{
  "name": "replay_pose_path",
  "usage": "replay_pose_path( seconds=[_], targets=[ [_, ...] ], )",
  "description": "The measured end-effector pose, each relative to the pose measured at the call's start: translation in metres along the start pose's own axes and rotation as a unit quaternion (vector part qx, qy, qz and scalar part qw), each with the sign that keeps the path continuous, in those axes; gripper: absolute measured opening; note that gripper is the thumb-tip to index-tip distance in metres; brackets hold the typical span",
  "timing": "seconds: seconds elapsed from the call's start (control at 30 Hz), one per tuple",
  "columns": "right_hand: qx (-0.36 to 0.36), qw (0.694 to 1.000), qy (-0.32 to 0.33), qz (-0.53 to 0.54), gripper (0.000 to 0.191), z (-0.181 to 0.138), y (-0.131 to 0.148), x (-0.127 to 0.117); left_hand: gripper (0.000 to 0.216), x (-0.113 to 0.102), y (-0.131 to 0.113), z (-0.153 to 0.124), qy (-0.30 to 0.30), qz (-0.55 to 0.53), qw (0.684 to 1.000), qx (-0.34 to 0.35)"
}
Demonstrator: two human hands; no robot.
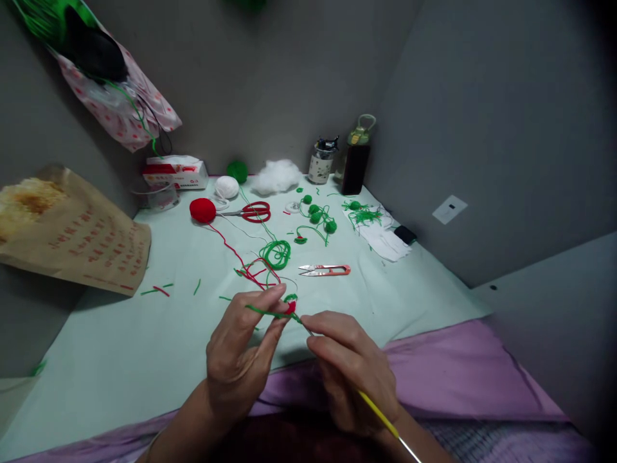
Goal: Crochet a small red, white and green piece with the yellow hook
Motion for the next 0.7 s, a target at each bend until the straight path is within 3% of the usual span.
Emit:
replay_pose_path(
  seconds=[0.37, 0.57, 0.7],
  targets=[
    [0.016, 1.000, 0.009, 0.005, 0.030, 0.006, 0.001, 0.001, 0.076, 0.000, 0.002, -0.006, 0.004, 0.011, 0.999, -0.045],
    [0.101, 0.989, 0.022, 0.110, 0.033, 0.016, -0.001, -0.006, 0.079, -0.001, 0.002, 0.000, 0.035, 0.019, 0.998, 0.041],
    [0.067, 0.995, 0.017, 0.069, 0.032, 0.010, -0.002, -0.004, 0.079, 0.000, 0.003, 0.000, 0.036, 0.017, 0.999, 0.018]
  ],
)
Point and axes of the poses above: each hand's wrist, its own z-axis towards the middle knuckle, its own x-axis out of the palm, y = z × x, the point moved 1 cm from there along z, towards the middle knuckle, and after that the axes turned 8 degrees about z, right-handed, at the moved point
